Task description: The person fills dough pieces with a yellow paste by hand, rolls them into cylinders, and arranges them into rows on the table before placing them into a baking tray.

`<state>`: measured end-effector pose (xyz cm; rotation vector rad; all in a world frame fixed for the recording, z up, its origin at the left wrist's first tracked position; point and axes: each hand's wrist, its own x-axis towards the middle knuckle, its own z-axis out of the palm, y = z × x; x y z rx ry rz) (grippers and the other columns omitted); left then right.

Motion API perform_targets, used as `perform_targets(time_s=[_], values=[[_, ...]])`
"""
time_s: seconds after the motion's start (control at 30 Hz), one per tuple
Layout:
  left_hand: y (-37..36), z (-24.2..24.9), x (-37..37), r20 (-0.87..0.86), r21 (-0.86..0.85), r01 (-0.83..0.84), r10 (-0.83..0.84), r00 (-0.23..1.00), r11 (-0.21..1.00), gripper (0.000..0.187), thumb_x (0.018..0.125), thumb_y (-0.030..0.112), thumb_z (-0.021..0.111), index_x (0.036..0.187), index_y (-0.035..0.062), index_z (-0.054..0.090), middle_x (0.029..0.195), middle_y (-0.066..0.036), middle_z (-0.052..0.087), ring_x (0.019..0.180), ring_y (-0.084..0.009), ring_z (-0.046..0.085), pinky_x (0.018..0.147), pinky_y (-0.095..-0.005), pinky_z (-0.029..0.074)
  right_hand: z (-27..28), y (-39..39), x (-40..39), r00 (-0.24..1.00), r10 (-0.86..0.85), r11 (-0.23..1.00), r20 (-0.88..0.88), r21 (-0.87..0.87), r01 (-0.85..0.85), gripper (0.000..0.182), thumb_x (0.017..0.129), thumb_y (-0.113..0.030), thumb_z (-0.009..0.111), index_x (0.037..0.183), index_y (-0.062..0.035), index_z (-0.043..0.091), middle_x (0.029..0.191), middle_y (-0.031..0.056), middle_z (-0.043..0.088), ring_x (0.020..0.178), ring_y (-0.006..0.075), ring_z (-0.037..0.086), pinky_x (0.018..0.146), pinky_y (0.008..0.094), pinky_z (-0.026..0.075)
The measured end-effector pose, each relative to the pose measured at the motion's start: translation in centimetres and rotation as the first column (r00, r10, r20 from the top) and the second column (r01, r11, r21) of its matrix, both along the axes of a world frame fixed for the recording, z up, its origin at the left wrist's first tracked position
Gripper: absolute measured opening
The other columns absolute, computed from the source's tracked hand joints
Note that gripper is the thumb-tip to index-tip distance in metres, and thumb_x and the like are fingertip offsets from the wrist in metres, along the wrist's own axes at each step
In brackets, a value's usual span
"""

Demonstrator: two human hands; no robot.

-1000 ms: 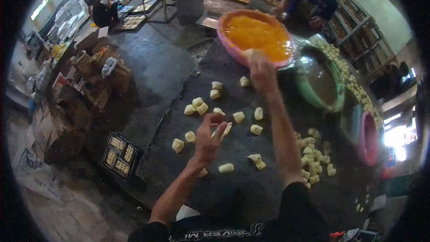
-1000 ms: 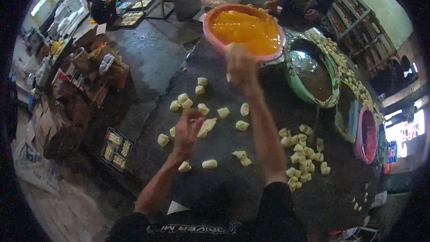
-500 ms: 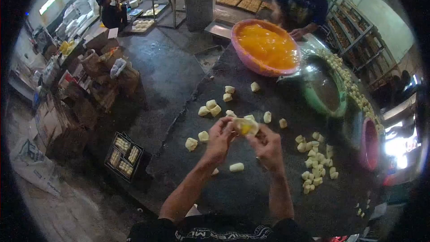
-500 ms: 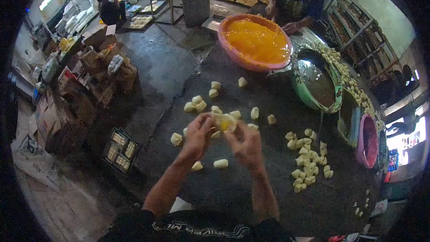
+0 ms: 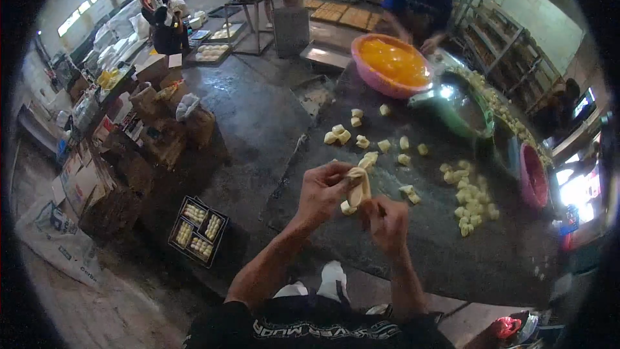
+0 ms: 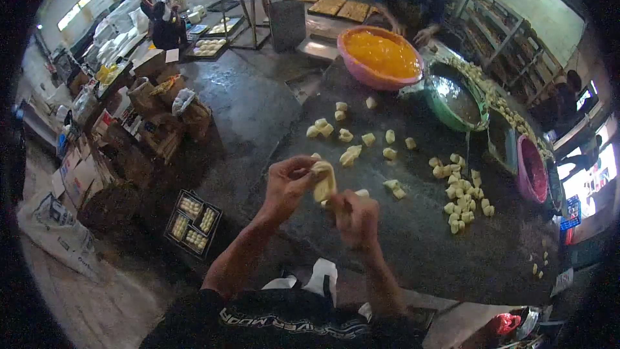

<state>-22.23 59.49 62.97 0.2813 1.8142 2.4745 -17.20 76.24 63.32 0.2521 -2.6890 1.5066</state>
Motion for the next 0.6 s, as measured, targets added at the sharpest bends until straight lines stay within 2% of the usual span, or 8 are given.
perform_targets(time_s=[0.03, 0.13, 0.2, 0.3, 0.37, 0.47, 0.53, 0.6], values=[[-0.6, -0.5, 0.0, -0.033, -0.066, -0.049, 0.047, 0.998, 0.997, 0.019, 0.088, 0.01, 0.068, 0.105, 0.0011, 0.069, 0.092, -0.008, 0.071, 0.084, -0.0147, 0.067, 0.078, -0.0317, 0.056, 0.4, -1.8, 0.9, 0.911, -0.104, 0.994, -0.399, -0.065, 0.085, 0.014, 0.091, -0.015, 0.063, 0.095, -0.0022, 0.066, 0.081, 0.0096, 0.066, 0.072, 0.0198, 0.067, 0.061, 0.0328, 0.053], [-1.8, 0.1, 0.5, 0.042, -0.209, -0.02, 0.03, 0.999, 0.978, 0.019, 0.086, 0.007, 0.069, 0.104, 0.0007, 0.069, 0.096, -0.009, 0.071, 0.09, -0.0158, 0.067, 0.082, -0.0323, 0.054, 0.6, -2.1, -0.2, 0.718, 0.177, 0.969, -0.673, 0.247, -0.008, 0.009, 0.084, -0.006, 0.067, 0.092, -0.0021, 0.065, 0.092, 0.0105, 0.064, 0.083, 0.0238, 0.064, 0.066, 0.0351, 0.052], [-2.7, 0.2, 1.2, 0.147, -0.286, 0.057, -0.015, 0.989, 0.957, 0.02, 0.084, 0.005, 0.071, 0.104, 0.0008, 0.069, 0.099, -0.009, 0.07, 0.096, -0.0166, 0.066, 0.087, -0.0329, 0.053, 0.4, -2.0, 0.8, 0.74, 0.264, 0.947, -0.618, 0.313, -0.076, 0.013, 0.08, -0.002, 0.067, 0.093, -0.0015, 0.064, 0.096, 0.0111, 0.062, 0.086, 0.0283, 0.06, 0.068, 0.0389, 0.052], [-3.1, 0.1, 2.4, -0.483, -0.41, 0.045, -0.259, 0.837, 0.911, 0.032, 0.068, -0.001, 0.076, 0.098, 0.0078, 0.071, 0.1, -0.005, 0.068, 0.1, -0.0227, 0.063, 0.092, -0.0369, 0.048, 2.4, -1.6, 2.3, 0.793, 0.472, 0.88, -0.386, 0.257, -0.398, 0.01, 0.087, -0.008, 0.063, 0.096, -0.0025, 0.066, 0.09, 0.0113, 0.064, 0.082, 0.0275, 0.063, 0.068, 0.0383, 0.051], [-2.9, 0.9, 3.8, -0.484, -0.485, -0.023, -0.247, 0.84, 0.874, 0.031, 0.068, -0.002, 0.075, 0.097, 0.0076, 0.071, 0.101, -0.005, 0.067, 0.098, -0.0233, 0.063, 0.091, -0.0384, 0.048, 2.3, -0.1, 2.3, 0.97, -0.032, 0.961, -0.241, -0.276, -0.037, 0.019, 0.095, -0.018, 0.057, 0.094, -0.0016, 0.067, 0.083, 0.0101, 0.065, 0.077, 0.0236, 0.065, 0.068, 0.0371, 0.051], [-2.1, 0.7, 3.8, -0.62, -0.61, -0.228, -0.277, 0.734, 0.759, 0.032, 0.069, -0.002, 0.074, 0.099, 0.0075, 0.07, 0.101, -0.005, 0.066, 0.099, -0.0259, 0.063, 0.091, -0.0408, 0.049, -1.4, 0.7, 1.1, 0.994, 0.096, 0.991, 0.06, -0.102, -0.089, 0.029, 0.098, -0.026, 0.053, 0.09, -0.002, 0.067, 0.077, 0.0077, 0.064, 0.074, 0.0163, 0.065, 0.068, 0.0316, 0.05], [-1.0, -1.7, 3.1, -0.802, -0.459, -0.334, -0.222, 0.554, 0.824, 0.031, 0.077, 0.005, 0.073, 0.108, 0.0085, 0.068, 0.102, -0.008, 0.065, 0.094, -0.0266, 0.065, 0.086, -0.0384, 0.052, -2.9, 1.6, 1.5, 0.972, 0.01, 0.913, 0.237, -0.399, 0.088, 0.026, 0.097, -0.024, 0.057, 0.089, -0.0018, 0.067, 0.085, 0.0061, 0.066, 0.077, 0.0118, 0.064, 0.068, 0.0281, 0.049], [0.6, -1.6, 4.8, -0.609, -0.415, -0.153, -0.148, 0.779, 0.897, 0.028, 0.082, 0.007, 0.07, 0.11, 0.0069, 0.067, 0.104, -0.008, 0.065, 0.098, -0.0257, 0.065, 0.085, -0.0374, 0.053, -2.5, 2.7, 1.5, 0.999, -0.053, 0.742, 0.005, -0.669, 0.043, 0.016, 0.094, -0.016, 0.062, 0.096, -0.0012, 0.068, 0.09, 0.0069, 0.066, 0.082, 0.0118, 0.064, 0.07, 0.0266, 0.051]])
